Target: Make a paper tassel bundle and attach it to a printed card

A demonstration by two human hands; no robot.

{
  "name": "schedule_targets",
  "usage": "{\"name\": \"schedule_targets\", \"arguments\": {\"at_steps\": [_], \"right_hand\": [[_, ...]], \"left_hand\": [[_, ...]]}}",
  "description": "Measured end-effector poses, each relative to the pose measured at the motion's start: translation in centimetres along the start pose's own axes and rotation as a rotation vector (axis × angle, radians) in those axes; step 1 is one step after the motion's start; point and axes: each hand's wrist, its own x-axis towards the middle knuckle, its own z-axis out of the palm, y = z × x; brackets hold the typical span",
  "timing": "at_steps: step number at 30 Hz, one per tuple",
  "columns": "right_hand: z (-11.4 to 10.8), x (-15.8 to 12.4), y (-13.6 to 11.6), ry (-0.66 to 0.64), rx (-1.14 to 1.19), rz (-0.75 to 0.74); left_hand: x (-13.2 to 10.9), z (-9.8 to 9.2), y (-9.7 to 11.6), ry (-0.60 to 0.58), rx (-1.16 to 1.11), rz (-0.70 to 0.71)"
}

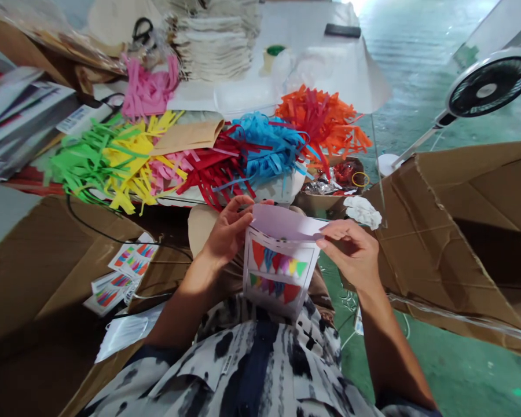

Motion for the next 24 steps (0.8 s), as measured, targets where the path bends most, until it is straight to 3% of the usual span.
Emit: {"name": "schedule_targets", "arguments": {"at_steps": [3, 8, 11, 16, 21, 24], "right_hand": [[0.6, 0.3, -0.2, 0.022, 0.145, 0.088], [0.8, 1.0, -0.6, -0.141, 0.119, 0.289], [0.6, 1.1, 0.0, -0.118, 0.173, 0.371], [0.1, 0.9, 1.3, -0.037, 0.153, 0.353], [0.2, 0.7, 0.6, -0.101, -0.020, 0.226], [0.3, 0.7, 0.2, -0.168, -0.033, 0.160]], "left_hand": [[0.2, 0.5, -0.5, 0.085, -0.008, -0.006], [0.6, 1.3, -1.5, 0.168, 0.132, 0.142], [0.8, 1.1, -1.1, 0.077, 0.217, 0.150], [1.3, 0.2, 0.5, -0.246, 0.262, -0.020], [1.7, 0.0, 0.8, -0.278, 0.418, 0.106], [1.7, -0.1, 0.2, -0.296, 0.448, 0.093]]}}
